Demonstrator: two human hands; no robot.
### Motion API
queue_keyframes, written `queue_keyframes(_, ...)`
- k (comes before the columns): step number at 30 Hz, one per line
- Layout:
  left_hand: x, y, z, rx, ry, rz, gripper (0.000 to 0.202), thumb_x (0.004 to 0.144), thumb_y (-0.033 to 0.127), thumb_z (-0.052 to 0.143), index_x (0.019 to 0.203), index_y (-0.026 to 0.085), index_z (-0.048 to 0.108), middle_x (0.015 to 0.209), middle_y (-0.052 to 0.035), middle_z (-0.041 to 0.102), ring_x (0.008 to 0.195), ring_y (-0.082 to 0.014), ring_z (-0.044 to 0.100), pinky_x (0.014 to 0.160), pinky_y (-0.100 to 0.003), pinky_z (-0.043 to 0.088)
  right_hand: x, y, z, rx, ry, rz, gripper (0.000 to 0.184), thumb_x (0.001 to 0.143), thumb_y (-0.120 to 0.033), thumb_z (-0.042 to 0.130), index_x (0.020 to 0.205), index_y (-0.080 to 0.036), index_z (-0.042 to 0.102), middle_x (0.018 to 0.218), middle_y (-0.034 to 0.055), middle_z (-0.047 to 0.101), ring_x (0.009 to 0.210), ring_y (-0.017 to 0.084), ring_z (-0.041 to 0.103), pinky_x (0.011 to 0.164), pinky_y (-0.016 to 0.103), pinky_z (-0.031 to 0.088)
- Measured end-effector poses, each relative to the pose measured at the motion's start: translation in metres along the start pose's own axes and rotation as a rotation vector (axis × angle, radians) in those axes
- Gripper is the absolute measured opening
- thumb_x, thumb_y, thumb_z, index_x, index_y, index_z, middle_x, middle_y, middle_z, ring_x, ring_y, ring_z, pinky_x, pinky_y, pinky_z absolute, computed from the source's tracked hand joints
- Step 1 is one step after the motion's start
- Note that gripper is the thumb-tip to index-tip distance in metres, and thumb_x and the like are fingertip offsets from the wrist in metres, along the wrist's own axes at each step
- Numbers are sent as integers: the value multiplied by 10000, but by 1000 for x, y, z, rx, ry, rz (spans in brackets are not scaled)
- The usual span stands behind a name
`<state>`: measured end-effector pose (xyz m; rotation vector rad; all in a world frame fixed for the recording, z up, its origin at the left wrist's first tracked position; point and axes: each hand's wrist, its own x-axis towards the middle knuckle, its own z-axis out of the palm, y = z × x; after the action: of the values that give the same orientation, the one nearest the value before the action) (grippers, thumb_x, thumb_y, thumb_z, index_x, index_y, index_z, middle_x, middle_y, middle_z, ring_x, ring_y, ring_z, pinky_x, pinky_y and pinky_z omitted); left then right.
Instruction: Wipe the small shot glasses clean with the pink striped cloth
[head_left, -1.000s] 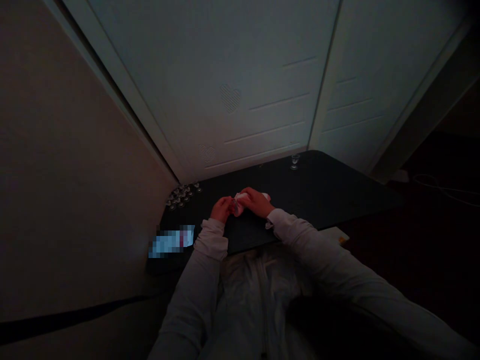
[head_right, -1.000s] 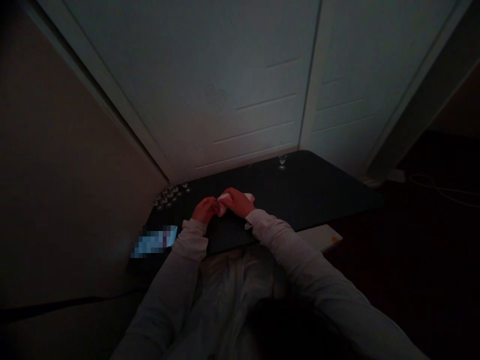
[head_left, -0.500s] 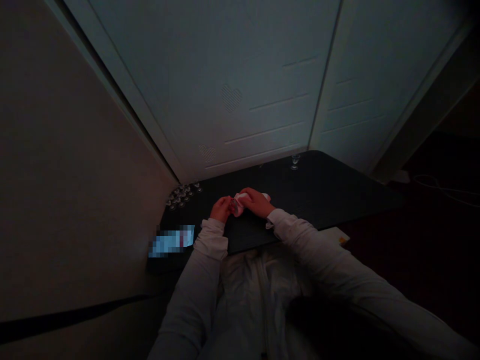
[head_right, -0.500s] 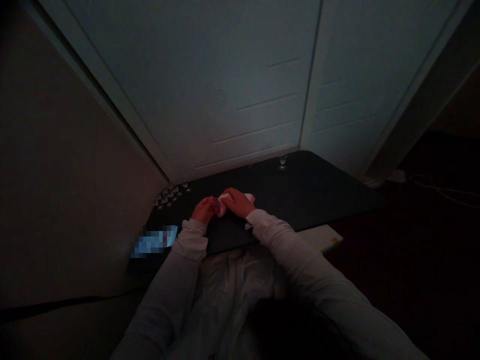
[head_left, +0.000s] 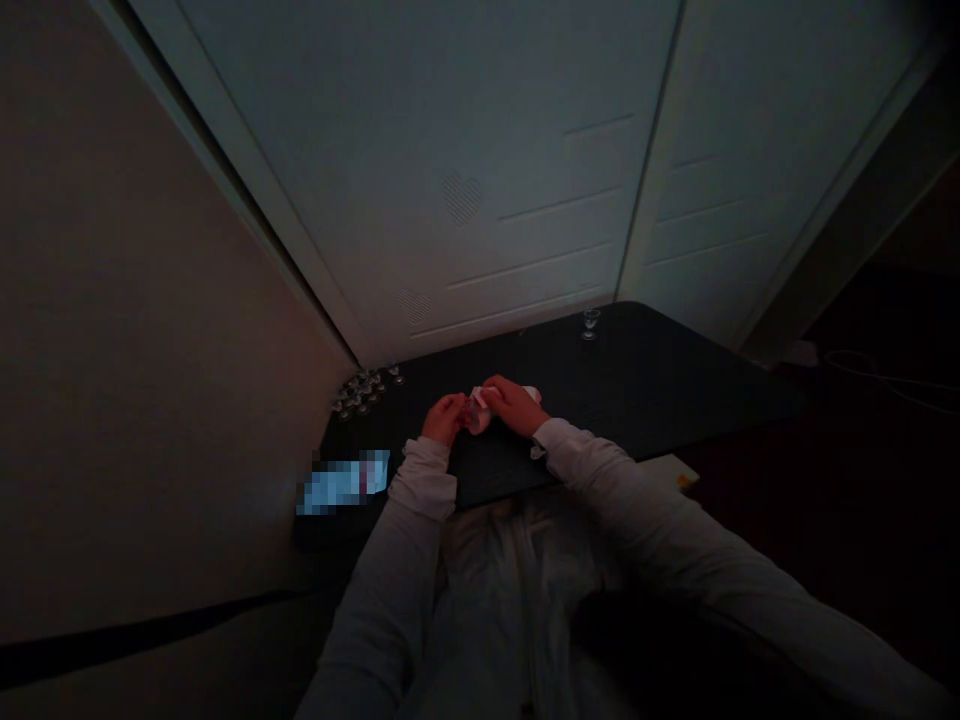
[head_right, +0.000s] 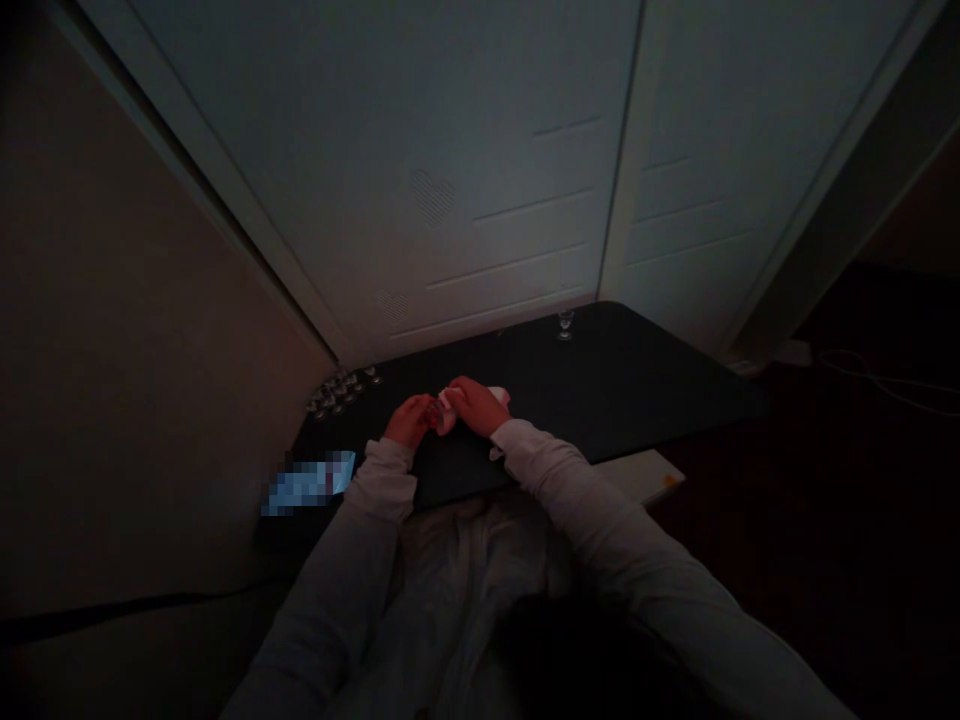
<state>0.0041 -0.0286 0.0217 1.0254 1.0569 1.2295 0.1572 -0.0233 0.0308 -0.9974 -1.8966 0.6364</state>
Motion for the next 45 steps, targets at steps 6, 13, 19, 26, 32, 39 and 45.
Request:
queue_keyframes(6,2,-2,-2,-28,-10,21,349,540,395,628,737,132,512,566,15,523,482,-72,469,467,-212,355,0,2,1,21,8,3,258,726,-334,433,886,-147,509,822,24,536,755,117,483,700,247,369)
queue_keyframes(13,4,-4,-4,-33,-4,11,340,542,385,630,733,135,504,554,21,518,465,-69,461,467,-216,358,0,1,2,44,19,15,291,668,-348,508,883,-153,510,829,17,543,758,118,495,690,244,381)
queue_keyframes(19,2,-3,-2,-16,-12,19,341,549,390,624,742,133,509,552,23,518,458,-69,457,467,-218,356,0,2,1,5,4,2,282,726,-367,434,885,-144,503,812,28,536,745,119,484,688,247,368)
queue_keyframes(26,0,-1,-1,-13,-28,21,347,548,398,622,742,130,516,592,12,533,503,-76,476,482,-217,364,0,3,0,26,-5,-13,237,768,-298,350,862,-142,502,795,21,524,738,111,465,702,244,352)
queue_keyframes(32,4,-4,-4,-14,-27,22,340,554,392,618,745,131,512,575,13,526,487,-74,469,479,-218,359,1,5,1,50,2,32,220,714,-266,418,881,-147,497,802,14,522,717,108,466,668,231,359)
queue_keyframes(39,3,-4,-4,22,-47,21,346,555,397,615,749,132,508,548,23,511,472,-74,460,477,-223,368,0,2,0,-3,13,44,240,724,-325,413,864,-147,494,753,9,514,679,107,456,636,231,348)
queue_keyframes(45,0,-1,-2,23,-45,20,340,559,389,615,750,127,513,573,12,529,474,-75,470,472,-223,365,1,2,-1,16,-8,30,211,753,-284,353,835,-146,491,741,4,506,678,103,448,642,228,341)
